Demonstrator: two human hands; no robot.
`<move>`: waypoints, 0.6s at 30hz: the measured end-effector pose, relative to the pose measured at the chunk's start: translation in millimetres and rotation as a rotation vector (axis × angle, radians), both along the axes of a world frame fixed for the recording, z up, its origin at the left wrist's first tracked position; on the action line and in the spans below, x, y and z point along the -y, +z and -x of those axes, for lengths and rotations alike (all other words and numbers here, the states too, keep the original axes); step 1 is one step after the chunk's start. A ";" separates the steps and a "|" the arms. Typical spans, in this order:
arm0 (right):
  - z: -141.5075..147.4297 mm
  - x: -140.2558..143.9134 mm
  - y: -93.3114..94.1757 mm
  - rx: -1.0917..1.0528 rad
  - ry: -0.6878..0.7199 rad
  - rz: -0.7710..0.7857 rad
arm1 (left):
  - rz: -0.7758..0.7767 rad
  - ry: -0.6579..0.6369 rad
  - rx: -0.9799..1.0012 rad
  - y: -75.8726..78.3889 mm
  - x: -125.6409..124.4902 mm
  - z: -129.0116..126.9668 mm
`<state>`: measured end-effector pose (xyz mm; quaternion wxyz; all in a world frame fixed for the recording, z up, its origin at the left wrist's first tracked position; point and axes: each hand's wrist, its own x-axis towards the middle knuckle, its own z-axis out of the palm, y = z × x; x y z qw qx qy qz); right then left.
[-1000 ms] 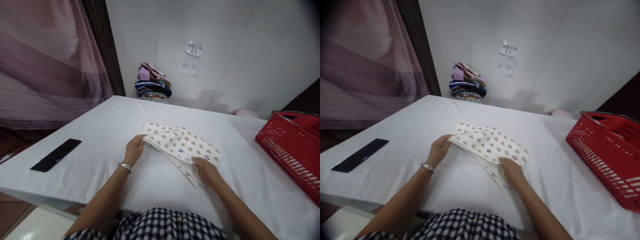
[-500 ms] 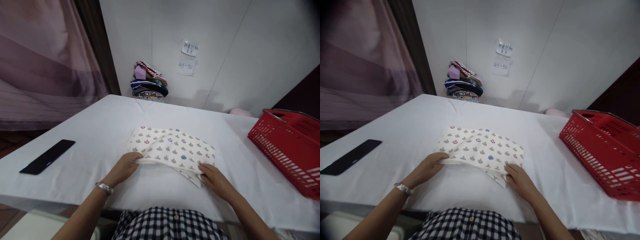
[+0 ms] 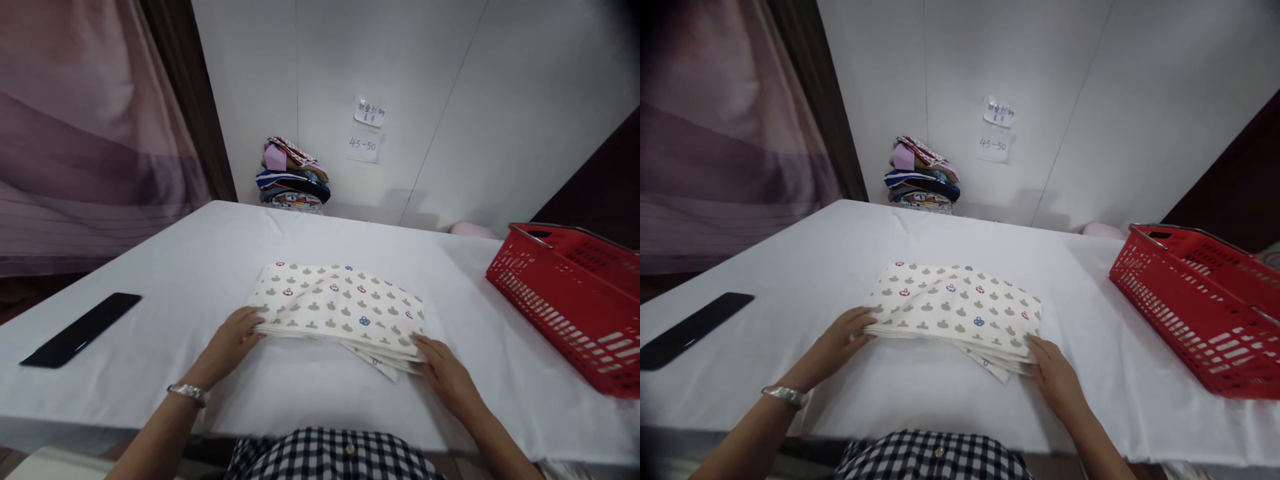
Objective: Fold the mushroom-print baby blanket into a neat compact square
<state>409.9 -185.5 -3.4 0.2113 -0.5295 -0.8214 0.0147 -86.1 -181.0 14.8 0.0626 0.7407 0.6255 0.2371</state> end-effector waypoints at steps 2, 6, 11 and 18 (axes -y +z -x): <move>-3.3 -2.3 9.9 -0.059 -0.171 -0.011 | -0.032 0.021 0.001 2.0 1.5 2.1; -0.8 -7.6 41.7 -0.279 -0.394 0.033 | -0.090 0.018 0.095 17.8 5.5 -5.9; 7.3 -2.7 67.5 -0.911 -0.325 0.123 | -0.176 0.054 0.305 49.7 16.9 -23.2; -15.9 20.8 85.1 -1.147 -0.249 0.152 | -0.399 0.058 0.332 85.6 29.0 -27.4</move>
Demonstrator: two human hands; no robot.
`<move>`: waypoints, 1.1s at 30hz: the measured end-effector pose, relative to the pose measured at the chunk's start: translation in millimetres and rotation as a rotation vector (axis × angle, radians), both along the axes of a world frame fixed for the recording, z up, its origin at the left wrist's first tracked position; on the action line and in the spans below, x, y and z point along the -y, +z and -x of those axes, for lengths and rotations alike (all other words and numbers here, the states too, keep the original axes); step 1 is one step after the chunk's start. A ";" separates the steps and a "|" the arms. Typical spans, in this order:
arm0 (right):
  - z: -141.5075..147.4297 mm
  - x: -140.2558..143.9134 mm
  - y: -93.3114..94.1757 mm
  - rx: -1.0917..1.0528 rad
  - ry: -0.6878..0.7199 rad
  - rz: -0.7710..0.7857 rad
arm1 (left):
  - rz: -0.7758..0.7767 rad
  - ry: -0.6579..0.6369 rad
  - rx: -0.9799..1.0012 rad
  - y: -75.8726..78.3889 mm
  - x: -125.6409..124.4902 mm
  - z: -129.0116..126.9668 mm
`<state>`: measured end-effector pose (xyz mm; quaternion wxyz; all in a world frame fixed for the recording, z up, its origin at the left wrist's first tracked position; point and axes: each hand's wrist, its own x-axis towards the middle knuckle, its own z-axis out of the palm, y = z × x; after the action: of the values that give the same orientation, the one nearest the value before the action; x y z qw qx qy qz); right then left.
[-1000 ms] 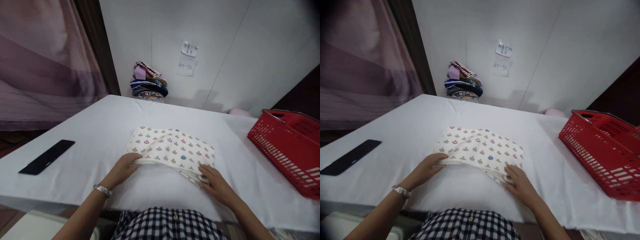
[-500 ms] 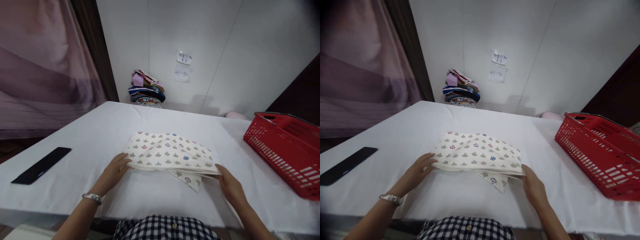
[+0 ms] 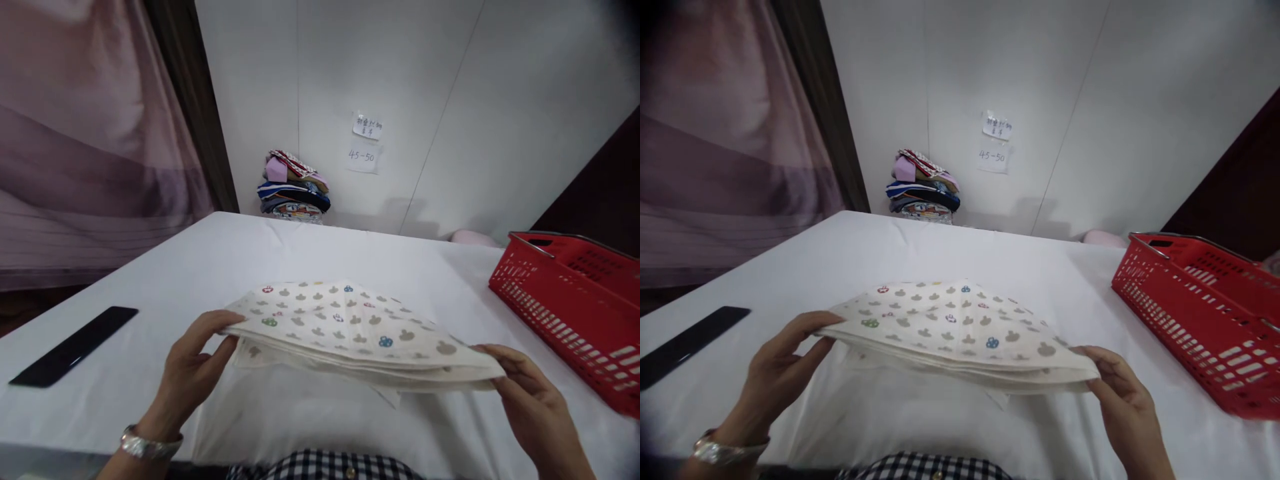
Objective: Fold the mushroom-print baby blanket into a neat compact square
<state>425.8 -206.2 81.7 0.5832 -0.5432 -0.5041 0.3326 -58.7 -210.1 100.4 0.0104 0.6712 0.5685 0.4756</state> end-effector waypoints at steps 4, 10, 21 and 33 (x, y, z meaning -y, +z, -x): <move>-8.6 2.2 4.2 0.138 0.097 0.107 | 0.228 -0.103 -0.109 -2.1 -5.1 2.0; -5.6 -10.5 1.9 -0.040 0.027 0.055 | 0.271 -0.119 -0.315 -18.5 -10.8 7.7; 11.3 -41.9 30.9 -0.120 0.025 -0.199 | -0.133 0.213 -0.191 32.5 -30.7 4.0; 10.5 -17.5 18.4 0.325 -0.033 -0.259 | -0.103 0.149 0.011 37.8 -24.4 -4.2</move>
<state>415.3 -188.7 100.1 0.5647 -0.5183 -0.6212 0.1632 -54.5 -185.7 138.2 -0.0562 0.6241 0.5915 0.5075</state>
